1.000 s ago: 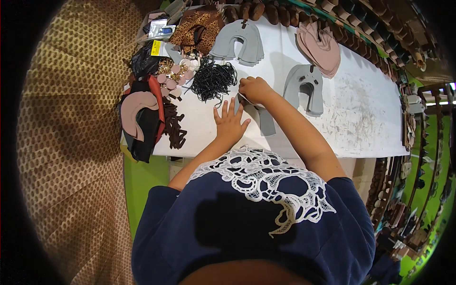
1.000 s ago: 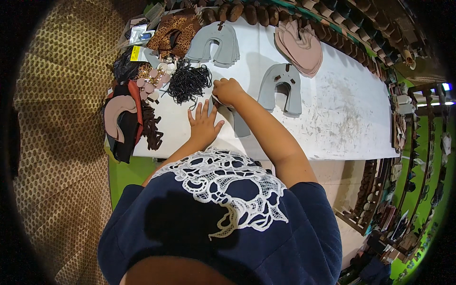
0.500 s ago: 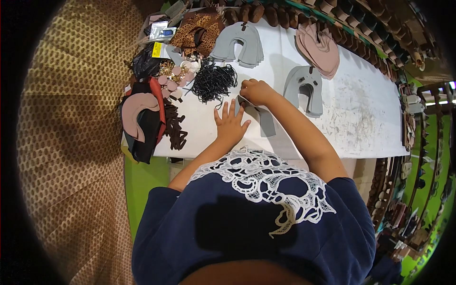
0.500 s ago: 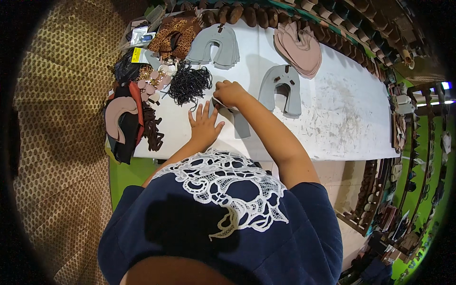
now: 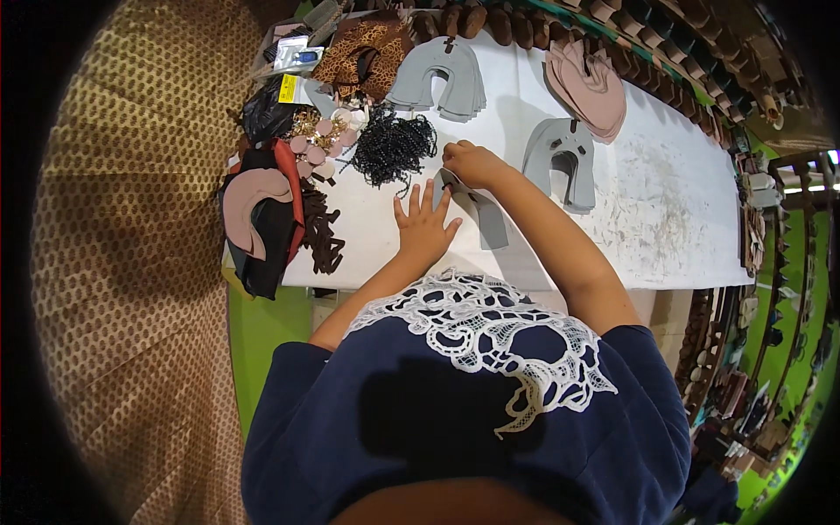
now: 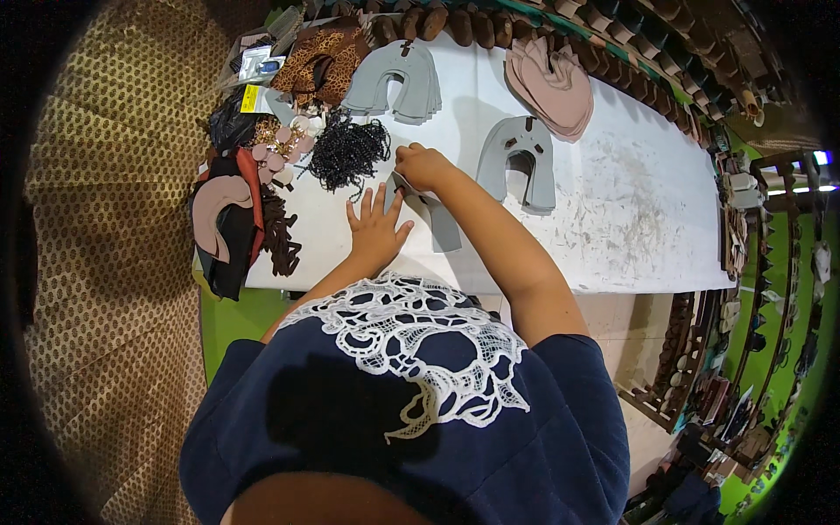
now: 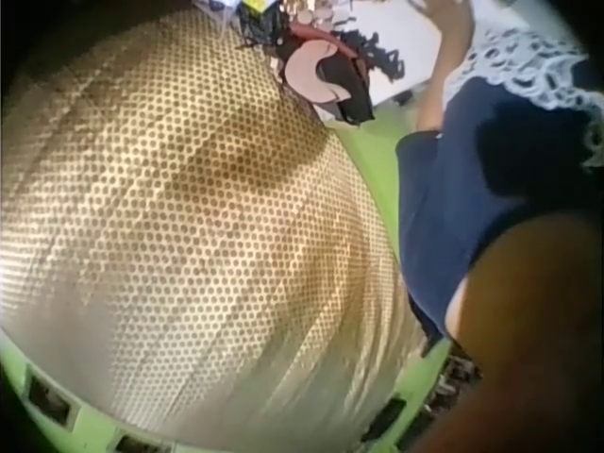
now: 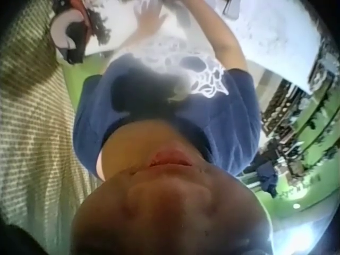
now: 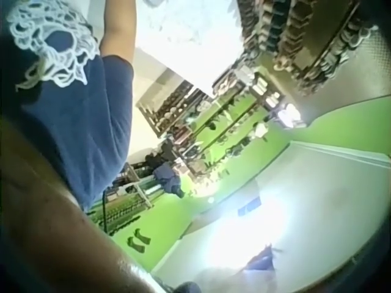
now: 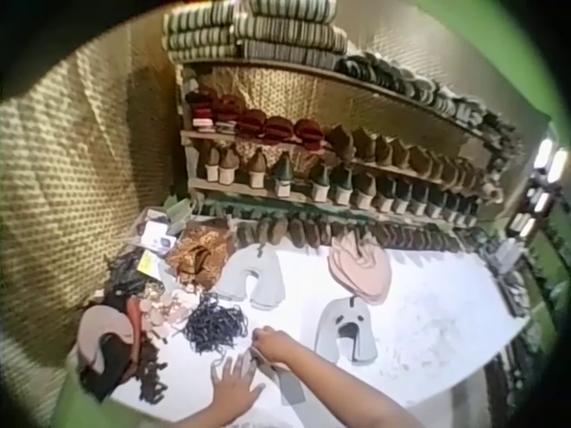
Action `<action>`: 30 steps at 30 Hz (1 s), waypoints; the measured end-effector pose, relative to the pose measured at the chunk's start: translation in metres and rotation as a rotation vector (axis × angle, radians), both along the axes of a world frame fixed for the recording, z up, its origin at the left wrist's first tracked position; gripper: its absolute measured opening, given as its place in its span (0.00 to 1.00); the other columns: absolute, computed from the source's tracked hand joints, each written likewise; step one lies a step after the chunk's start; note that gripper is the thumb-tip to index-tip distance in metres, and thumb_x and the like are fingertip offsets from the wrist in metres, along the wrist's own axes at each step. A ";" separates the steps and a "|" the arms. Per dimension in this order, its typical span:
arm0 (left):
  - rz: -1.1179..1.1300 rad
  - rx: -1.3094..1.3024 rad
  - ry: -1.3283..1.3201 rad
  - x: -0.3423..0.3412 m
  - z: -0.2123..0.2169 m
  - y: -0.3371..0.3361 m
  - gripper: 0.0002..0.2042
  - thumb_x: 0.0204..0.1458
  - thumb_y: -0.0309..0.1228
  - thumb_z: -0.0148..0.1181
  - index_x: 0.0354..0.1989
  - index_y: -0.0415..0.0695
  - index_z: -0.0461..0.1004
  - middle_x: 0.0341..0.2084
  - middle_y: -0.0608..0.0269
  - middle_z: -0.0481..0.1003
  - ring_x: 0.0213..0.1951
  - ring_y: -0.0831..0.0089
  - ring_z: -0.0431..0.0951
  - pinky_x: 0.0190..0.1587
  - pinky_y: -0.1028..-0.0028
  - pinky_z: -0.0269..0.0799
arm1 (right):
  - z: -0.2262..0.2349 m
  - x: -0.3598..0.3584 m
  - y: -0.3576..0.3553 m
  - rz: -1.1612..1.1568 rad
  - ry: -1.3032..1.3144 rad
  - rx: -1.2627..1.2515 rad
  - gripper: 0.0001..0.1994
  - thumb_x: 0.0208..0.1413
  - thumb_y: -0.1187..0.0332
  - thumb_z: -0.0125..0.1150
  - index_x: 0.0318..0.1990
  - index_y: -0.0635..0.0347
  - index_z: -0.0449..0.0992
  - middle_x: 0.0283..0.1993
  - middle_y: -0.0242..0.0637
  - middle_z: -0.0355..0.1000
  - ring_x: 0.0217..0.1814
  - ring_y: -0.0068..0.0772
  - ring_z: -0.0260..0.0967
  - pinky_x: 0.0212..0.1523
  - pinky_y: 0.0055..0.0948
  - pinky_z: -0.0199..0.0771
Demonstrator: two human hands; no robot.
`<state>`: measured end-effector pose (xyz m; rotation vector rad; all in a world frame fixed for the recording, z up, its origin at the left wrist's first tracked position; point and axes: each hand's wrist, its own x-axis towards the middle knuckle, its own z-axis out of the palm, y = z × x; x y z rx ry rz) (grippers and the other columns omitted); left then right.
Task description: Manually fit and align shoe upper components onto plastic templates or molds.
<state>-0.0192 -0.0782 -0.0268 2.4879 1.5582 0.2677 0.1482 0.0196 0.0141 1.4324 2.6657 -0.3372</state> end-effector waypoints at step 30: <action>0.007 0.060 0.013 0.001 0.000 0.000 0.29 0.52 0.53 0.46 0.62 0.56 0.60 0.64 0.59 0.52 0.66 0.57 0.46 0.61 0.43 0.28 | -0.011 0.009 -0.002 -0.029 0.130 -0.008 0.10 0.45 0.67 0.58 0.37 0.50 0.79 0.50 0.34 0.67 0.55 0.42 0.62 0.51 0.34 0.68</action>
